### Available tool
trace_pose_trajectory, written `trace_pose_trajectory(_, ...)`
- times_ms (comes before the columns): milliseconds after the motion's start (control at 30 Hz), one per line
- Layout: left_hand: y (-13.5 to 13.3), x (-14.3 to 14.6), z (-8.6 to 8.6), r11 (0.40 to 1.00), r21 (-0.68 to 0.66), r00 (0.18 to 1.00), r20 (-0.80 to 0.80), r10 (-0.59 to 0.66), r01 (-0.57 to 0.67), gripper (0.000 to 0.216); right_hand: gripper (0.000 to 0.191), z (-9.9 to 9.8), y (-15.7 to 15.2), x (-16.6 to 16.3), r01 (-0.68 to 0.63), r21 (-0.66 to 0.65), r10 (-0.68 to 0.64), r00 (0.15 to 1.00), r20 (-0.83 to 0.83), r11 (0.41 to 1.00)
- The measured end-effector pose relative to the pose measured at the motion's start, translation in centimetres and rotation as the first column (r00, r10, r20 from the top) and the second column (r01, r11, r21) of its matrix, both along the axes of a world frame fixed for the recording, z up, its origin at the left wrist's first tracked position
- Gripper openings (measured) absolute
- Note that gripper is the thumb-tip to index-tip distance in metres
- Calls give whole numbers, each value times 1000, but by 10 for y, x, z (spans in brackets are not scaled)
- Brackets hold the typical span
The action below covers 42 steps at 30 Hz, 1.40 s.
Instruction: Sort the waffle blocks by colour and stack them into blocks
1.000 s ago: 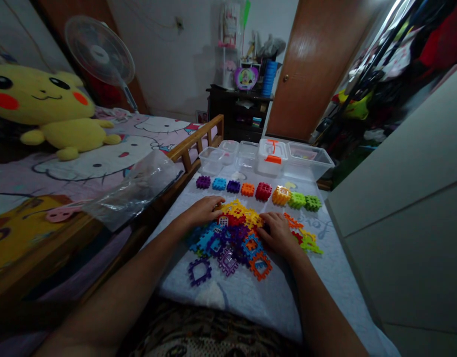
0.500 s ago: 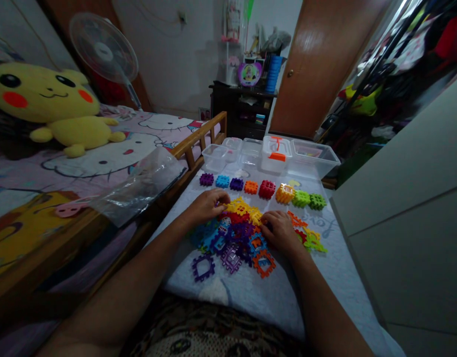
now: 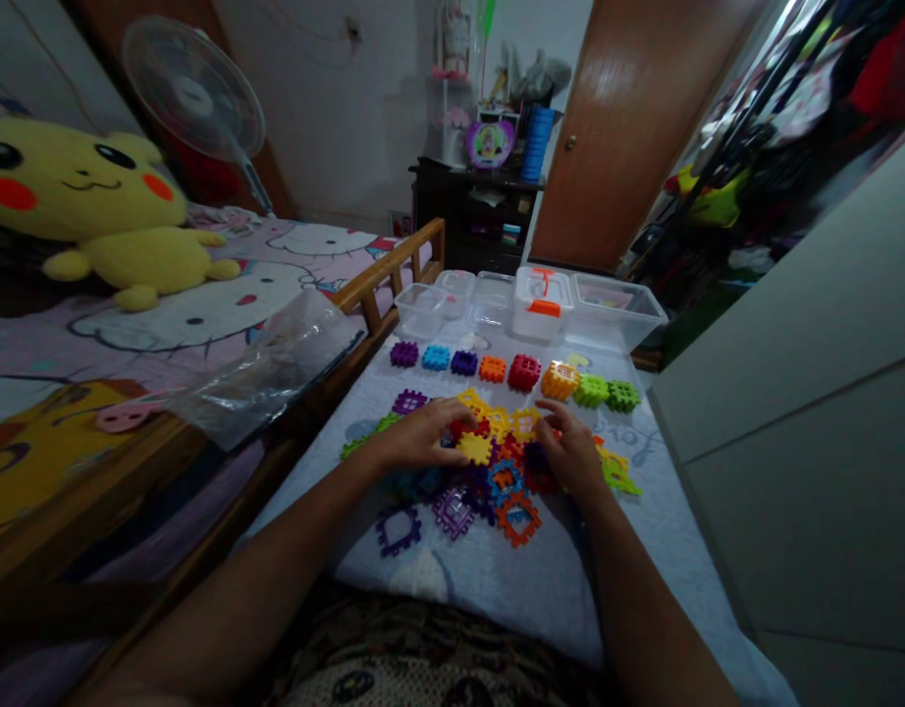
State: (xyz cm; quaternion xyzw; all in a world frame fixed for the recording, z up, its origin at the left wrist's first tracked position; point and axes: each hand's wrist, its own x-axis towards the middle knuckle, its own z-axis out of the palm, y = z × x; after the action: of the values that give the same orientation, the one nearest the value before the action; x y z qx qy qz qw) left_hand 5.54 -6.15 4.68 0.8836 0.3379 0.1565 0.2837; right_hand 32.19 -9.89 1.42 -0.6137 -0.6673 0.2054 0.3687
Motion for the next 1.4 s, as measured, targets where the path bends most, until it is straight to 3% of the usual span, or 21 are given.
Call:
trace_pose_trajectory(167, 17, -30, -5, 984, 2, 982, 66, 179, -180, 30, 31, -5, 2, 1, -26, 36, 21, 991, 135, 999)
trace_pose_trajectory(300, 30, -61, -24, 910, 50, 908, 101, 406, -413, 43, 26, -11, 4, 2, -54, 52, 33, 943, 331, 997)
trace_pose_trajectory(433, 30, -84, -47, 828, -67, 819, 125, 560, -556, 66, 40, -9, 0, 3, -65, -6, 61, 893, 447, 998)
trace_pose_trajectory(567, 24, -82, -60, 818, -109, 811, 112, 574, -564, 71, 47, -10, -4, 4, -106, -75, 130, 867, 481, 991)
trace_pose_trajectory(800, 29, -61, -64, 831, -93, 821, 132, 556, -548, 68, 43, -15, -1, 11, -150, -64, 163, 901, 401, 987)
trace_pose_trajectory(1133, 64, -78, -64, 827, -210, 808, 190, 558, -521, 67, 43, -6, -4, 10, -190, -151, 234, 895, 380, 970)
trace_pose_trajectory(1400, 63, -77, -69, 819, -123, 795, 195, 574, -561, 56, 38, -9, -4, 11, -223, -108, 246, 918, 310, 969)
